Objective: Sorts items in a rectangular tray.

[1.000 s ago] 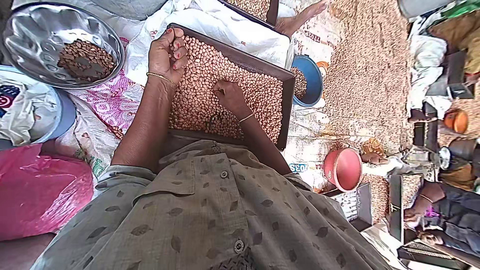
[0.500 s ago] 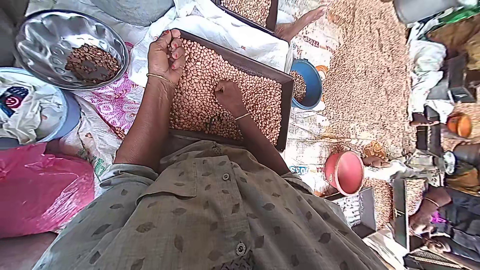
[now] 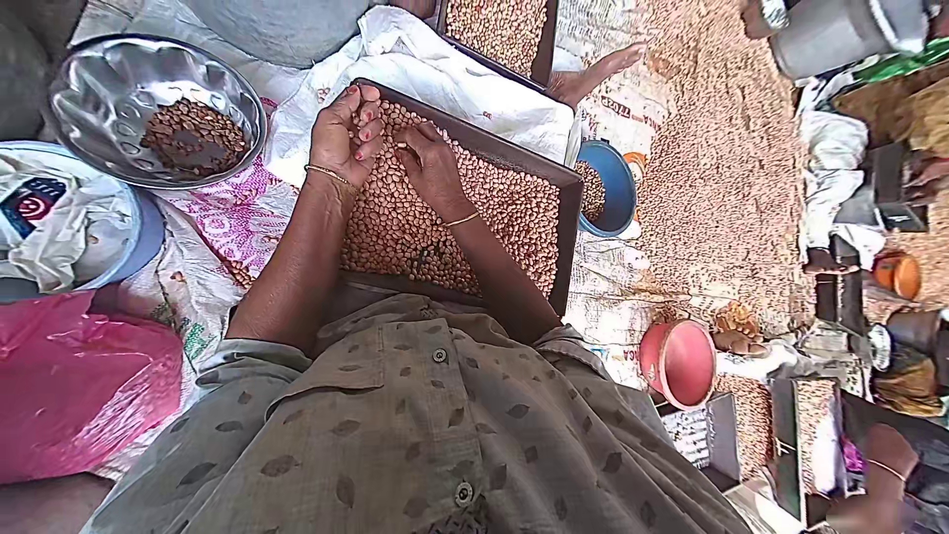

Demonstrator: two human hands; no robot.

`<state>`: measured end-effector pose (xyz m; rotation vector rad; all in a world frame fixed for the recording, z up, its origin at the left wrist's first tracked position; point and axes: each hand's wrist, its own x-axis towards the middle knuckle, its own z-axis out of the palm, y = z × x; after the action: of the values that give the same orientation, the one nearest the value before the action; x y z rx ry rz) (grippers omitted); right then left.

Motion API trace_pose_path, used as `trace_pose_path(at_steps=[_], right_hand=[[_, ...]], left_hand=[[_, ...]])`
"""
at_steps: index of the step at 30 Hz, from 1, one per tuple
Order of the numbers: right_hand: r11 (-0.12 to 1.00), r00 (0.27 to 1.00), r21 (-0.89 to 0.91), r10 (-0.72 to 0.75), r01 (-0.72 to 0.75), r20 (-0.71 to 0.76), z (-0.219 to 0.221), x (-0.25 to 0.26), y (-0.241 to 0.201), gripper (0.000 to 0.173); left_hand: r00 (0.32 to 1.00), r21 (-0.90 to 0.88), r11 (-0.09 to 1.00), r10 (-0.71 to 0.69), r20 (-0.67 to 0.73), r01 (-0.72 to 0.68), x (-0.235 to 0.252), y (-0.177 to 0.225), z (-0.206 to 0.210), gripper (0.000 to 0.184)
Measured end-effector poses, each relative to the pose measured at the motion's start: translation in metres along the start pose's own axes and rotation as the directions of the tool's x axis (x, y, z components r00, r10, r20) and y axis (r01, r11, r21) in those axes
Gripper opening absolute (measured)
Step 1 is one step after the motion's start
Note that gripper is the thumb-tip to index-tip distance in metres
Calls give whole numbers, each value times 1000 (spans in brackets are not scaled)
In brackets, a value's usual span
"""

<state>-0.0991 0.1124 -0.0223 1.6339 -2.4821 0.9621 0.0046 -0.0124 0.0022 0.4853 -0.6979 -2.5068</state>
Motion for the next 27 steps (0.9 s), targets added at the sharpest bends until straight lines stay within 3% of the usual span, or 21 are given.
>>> trace_pose_path(at_steps=[3,7,10,13,15,17,19,20,22,25,27], right_hand=[[1000,993,4,6,-6,-117,7,-2,9,17],[948,952,299,186,-108,-243,-18,-5,18,15],[872,966,489,118,11,-231,-37,-7,-6,19],[851,930,521,138,64,-340,-35,-12,-23,17],[837,957,545,126,40,-263,-33,-20,-29,12],[835,994,545,-103,75,20,-27,-41,-40,11],[908,862,378,-333,183,382,-16,-63,-42,17],[930,806,276,-352,243,476,-11,-71,-36,21],[962,848,148,-271,227,455,-14,-81,-8,19],[998,953,-48,-28,44,300,-53,-87,46,12],[990,942,-79,132,-113,310,-91,-95,68,11]], left_hand=[[999,58,997,-44,10,43,0,0,1,42],[988,429,891,-147,-37,149,-4,-1,7,57],[965,590,774,-259,-35,230,-11,-4,15,59],[945,445,854,-324,50,269,-9,-5,10,51],[962,254,939,-259,84,230,-5,0,5,45],[983,99,981,-171,63,165,0,3,-1,41],[995,21,995,-97,32,97,3,4,-1,39],[997,1,997,-75,33,75,4,5,-2,39],[997,-43,997,-63,42,64,4,6,-3,40],[997,-56,997,-57,46,60,2,6,-3,40],[997,-66,996,-57,46,60,3,6,-1,39]])
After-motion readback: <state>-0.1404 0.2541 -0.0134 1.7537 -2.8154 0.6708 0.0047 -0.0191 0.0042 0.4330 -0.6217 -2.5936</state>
